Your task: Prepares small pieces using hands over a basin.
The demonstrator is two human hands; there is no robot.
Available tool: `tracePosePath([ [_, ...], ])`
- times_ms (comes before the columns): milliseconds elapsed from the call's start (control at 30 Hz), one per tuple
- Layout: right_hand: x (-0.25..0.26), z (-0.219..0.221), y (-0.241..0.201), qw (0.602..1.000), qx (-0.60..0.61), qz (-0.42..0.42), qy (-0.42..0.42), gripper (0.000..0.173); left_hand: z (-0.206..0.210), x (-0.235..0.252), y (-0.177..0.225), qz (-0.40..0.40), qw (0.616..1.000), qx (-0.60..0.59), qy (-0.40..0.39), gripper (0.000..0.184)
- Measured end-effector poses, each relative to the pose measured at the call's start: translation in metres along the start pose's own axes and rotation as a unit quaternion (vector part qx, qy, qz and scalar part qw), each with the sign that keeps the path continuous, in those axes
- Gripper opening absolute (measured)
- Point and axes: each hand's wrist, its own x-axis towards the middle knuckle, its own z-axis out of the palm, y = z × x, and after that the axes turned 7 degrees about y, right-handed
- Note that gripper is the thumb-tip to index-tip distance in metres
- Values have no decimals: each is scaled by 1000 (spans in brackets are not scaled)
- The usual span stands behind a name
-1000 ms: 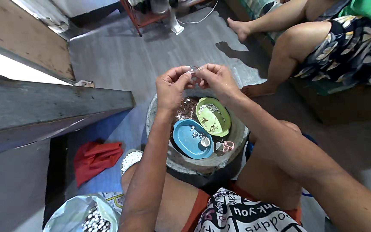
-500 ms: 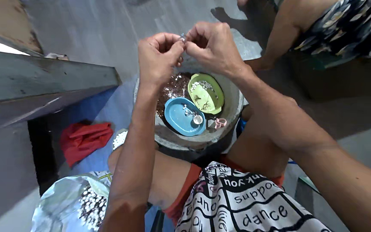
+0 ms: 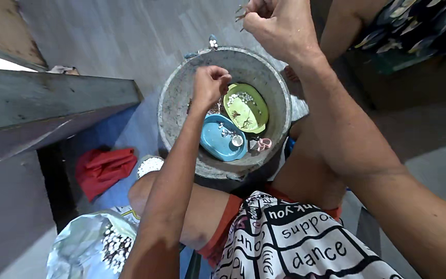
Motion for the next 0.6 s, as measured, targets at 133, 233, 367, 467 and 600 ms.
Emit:
tracePosePath([
  [133, -3, -1, 3, 1000, -17, -12, -11, 17, 6, 12, -12, -54, 998, -6, 22, 66],
  [233, -4, -3, 1, 1000, -8, -12, -27, 18, -18, 3, 13, -9, 995, -77, 70, 37],
  [367, -6, 4, -2, 996, 45, -51, -58, 18, -49, -20, 58, 72, 979, -177, 73, 18],
  [467, -13, 13, -10, 986, 113, -72, -103, 17, -56, -31, 72, 105, 974, -192, 53, 20],
  [600, -16, 19, -19, 968, 204, -41, -142, 18, -58, -36, 76, 115, 970, -206, 50, 23],
])
